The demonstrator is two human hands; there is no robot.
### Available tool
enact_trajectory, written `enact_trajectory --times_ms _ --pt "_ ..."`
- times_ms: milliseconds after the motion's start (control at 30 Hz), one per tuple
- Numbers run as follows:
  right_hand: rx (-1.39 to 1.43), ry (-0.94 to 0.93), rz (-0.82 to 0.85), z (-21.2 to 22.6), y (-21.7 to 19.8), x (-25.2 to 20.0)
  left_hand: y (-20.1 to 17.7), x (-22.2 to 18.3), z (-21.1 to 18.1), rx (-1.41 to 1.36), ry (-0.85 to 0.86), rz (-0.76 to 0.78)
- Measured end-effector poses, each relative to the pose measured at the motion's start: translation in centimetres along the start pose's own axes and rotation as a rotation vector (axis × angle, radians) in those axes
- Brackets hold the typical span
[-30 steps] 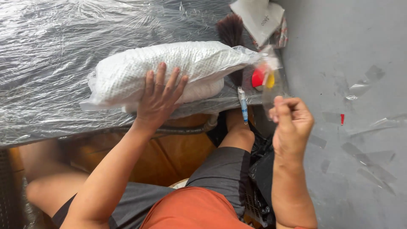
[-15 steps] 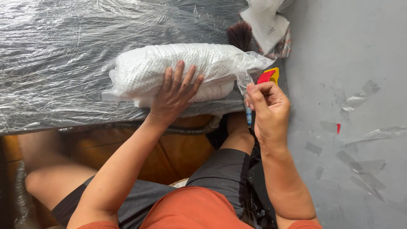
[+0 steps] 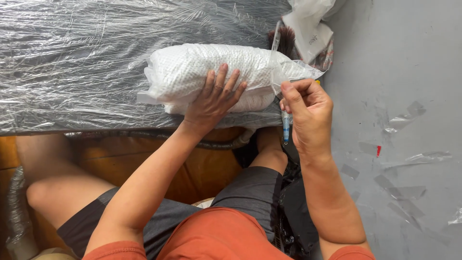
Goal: The person uses a vacuum cleaner hose to remove air from a plastic bag containing a white pillow, then seals the bag by hand with tape and rolls it up.
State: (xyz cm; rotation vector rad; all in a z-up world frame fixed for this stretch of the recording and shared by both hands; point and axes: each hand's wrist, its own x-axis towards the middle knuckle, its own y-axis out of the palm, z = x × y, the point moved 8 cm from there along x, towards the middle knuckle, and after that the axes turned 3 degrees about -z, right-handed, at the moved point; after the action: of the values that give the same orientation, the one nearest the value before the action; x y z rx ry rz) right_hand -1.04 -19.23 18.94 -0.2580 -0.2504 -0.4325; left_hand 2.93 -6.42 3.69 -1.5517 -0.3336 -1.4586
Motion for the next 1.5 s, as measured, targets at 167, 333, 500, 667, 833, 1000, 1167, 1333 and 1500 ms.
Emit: enact_trajectory --times_ms 167,333,500,667,833,1000,1167,1333,1500 --pt "-0.171 0.019 0.068 -2.1 1.2 -0.9 -0.5 0.3 0.1 0.015 0.009 -0.014" --pt "-0.297 0.011 0.099 -3.5 1.4 -1.8 -0.7 0.4 0.2 0.015 0.0 -0.01" --pt "-0.367 0.037 0.112 -4.6 1.0 -2.3 -0.6 0.4 0.3 0.018 -0.005 0.027" --pt "-0.452 0.014 0.17 -4.0 1.4 -2.7 -0.6 0.5 0.4 -0.01 -0.026 0.047" --pt "-0.493 -0.029 0.199 -3.4 2.0 -2.8 -0.4 0.5 0.4 -0.03 -0.04 0.044" --pt "-0.518 -0.028 0.233 -3.4 2.4 -2.8 -0.4 0.7 0.3 -0.019 -0.038 0.05" --pt "-0.533 -0.034 0.249 -3.9 2.5 -2.9 -0.2 0.6 0.2 -0.018 -0.046 0.078" --pt "-0.516 0.05 0.247 -5.0 2.0 -3.3 -0.6 0.6 0.2 0.005 -0.042 0.069" --pt "-0.489 0.149 0.215 -6.4 0.9 -4.0 -0.3 0.6 0.0 0.01 -0.035 0.073"
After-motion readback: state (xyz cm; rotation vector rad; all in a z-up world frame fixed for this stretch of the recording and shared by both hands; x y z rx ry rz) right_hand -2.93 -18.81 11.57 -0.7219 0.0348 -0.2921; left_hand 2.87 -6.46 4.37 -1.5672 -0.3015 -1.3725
